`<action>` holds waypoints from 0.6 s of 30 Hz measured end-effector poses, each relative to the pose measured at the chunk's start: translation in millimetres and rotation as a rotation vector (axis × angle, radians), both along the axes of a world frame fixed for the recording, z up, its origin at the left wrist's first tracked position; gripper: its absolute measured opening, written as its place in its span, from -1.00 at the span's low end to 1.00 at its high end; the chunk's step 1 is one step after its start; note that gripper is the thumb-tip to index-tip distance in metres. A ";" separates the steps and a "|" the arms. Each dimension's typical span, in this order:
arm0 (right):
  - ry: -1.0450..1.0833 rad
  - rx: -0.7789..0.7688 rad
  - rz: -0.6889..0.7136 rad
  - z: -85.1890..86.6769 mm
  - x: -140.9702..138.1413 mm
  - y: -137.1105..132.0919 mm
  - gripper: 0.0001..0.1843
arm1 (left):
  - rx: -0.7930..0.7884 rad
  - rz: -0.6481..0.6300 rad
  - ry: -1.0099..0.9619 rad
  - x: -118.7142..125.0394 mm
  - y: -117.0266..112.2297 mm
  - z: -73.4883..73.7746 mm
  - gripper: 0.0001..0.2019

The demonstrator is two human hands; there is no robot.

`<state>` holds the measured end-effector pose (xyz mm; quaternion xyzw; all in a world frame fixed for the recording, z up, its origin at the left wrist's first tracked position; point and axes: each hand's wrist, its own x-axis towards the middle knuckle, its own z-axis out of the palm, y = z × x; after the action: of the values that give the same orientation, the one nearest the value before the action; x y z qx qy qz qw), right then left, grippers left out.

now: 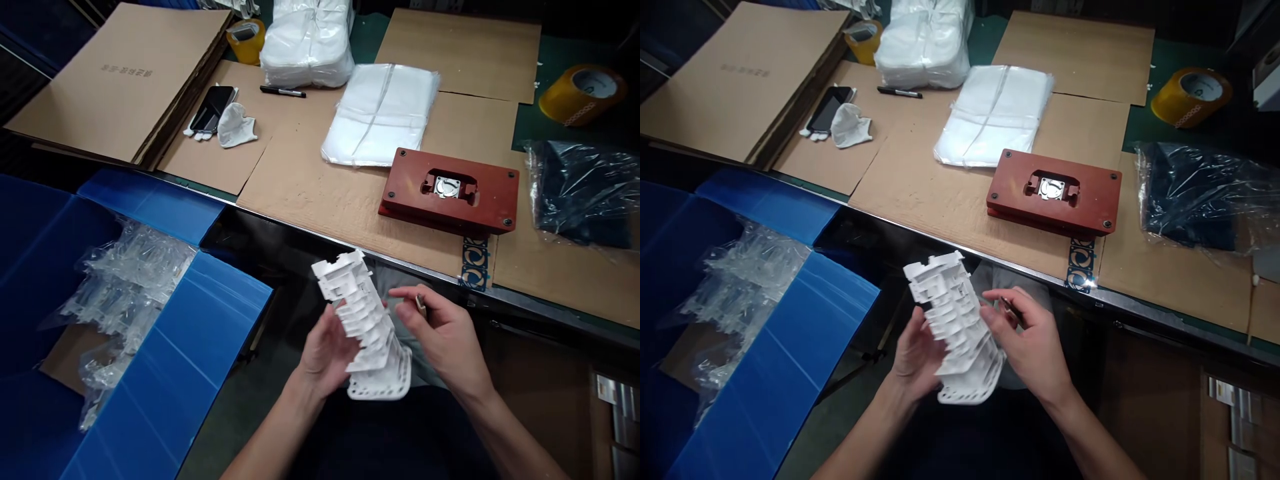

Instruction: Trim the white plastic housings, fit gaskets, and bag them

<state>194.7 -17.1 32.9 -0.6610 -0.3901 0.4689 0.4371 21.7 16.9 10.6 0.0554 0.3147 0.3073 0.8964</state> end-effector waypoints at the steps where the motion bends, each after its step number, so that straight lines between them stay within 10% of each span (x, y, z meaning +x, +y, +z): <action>1: -0.043 0.008 0.071 1.0 -0.4 0.6 -0.68 | 0.027 0.018 0.119 2.2 -0.5 -0.4 -0.46; 10: 0.260 -0.081 0.039 -17.7 4.3 9.4 -0.57 | 0.081 -0.050 0.402 2.6 6.4 15.8 -0.50; 18: 0.034 -0.066 -0.123 -22.6 9.1 10.2 -0.51 | -0.008 0.266 0.382 10.6 10.3 28.1 -0.32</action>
<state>203.8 -6.9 10.3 -0.6899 -0.3256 0.4647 0.4496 32.3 27.2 38.7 0.0670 0.4845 0.4053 0.7723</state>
